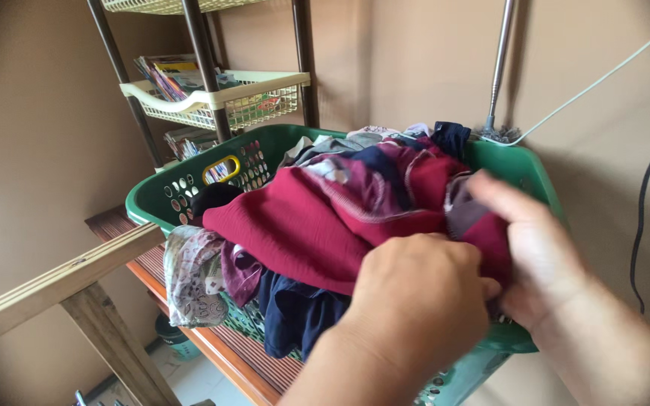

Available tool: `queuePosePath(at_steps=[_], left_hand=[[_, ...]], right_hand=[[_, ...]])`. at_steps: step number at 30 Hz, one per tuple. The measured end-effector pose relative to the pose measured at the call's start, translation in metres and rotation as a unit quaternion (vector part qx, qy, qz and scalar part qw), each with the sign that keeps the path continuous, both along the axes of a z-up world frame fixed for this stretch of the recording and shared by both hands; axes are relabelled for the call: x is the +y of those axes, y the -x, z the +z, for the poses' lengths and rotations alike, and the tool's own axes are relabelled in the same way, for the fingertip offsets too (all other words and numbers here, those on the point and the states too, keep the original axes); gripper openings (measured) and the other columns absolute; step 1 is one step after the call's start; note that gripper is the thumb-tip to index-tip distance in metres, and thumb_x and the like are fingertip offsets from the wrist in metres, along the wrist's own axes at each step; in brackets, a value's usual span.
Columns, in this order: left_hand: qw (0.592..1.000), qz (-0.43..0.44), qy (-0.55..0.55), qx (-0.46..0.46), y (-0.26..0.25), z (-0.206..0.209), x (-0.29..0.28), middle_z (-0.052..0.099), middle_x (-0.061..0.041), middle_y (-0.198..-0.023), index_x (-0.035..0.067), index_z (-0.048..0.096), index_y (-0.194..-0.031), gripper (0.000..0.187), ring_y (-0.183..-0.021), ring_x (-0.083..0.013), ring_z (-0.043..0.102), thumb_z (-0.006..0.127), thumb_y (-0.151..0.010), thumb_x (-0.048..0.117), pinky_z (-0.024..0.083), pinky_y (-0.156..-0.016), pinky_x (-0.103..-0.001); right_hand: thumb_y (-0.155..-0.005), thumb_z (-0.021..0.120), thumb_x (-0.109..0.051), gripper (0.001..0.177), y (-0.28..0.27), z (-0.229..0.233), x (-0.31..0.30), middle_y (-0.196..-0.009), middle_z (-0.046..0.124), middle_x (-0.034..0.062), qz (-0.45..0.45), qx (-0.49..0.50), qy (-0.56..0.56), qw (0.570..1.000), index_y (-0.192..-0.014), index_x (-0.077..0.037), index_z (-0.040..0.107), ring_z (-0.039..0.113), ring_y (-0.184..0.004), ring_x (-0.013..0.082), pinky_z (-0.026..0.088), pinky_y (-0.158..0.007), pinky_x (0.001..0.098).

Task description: The person takes clothes from a green laundry basket, places them on hangers, and hangs them on a wooden clothes rack. The person handles shorts and a t-shirt, adjusting each garment before placing it on the rack.

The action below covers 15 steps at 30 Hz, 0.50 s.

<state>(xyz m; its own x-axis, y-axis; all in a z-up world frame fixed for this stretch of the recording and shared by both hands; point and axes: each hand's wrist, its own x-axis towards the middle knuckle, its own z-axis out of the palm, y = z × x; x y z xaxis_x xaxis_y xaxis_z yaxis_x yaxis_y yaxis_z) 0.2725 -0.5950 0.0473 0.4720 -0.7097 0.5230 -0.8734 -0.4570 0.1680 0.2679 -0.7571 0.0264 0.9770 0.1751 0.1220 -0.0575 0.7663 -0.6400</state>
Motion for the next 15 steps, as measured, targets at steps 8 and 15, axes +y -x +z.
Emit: queuePosePath(at_steps=[8,15], left_hand=[[0.977,0.128,0.172,0.009,-0.087,0.054,-0.018,0.079,-0.017,-0.098,0.015,0.08,-0.098,0.034,-0.095,-0.0353,0.075,0.063,-0.096,0.045,0.058,-0.088,-0.048],[0.97,0.021,-0.16,0.179,-0.155,0.035,-0.062,0.066,-0.019,-0.128,0.008,0.052,-0.134,0.089,-0.122,-0.0356,0.062,0.089,-0.07,0.057,0.051,-0.1,-0.046]], right_hand=[[-0.083,0.043,0.007,0.044,-0.008,-0.007,0.002,-0.108,0.071,0.0092,-0.336,0.168,0.185,0.908,-0.117,-0.009,0.065,0.07,-0.091,0.0239,0.059,-0.084,0.0428],[-0.075,0.039,0.012,0.063,0.005,0.002,0.016,-0.117,0.068,0.0144,-0.315,0.132,0.229,0.912,-0.13,-0.01,0.059,0.069,-0.099,0.0286,0.058,-0.087,0.0453]])
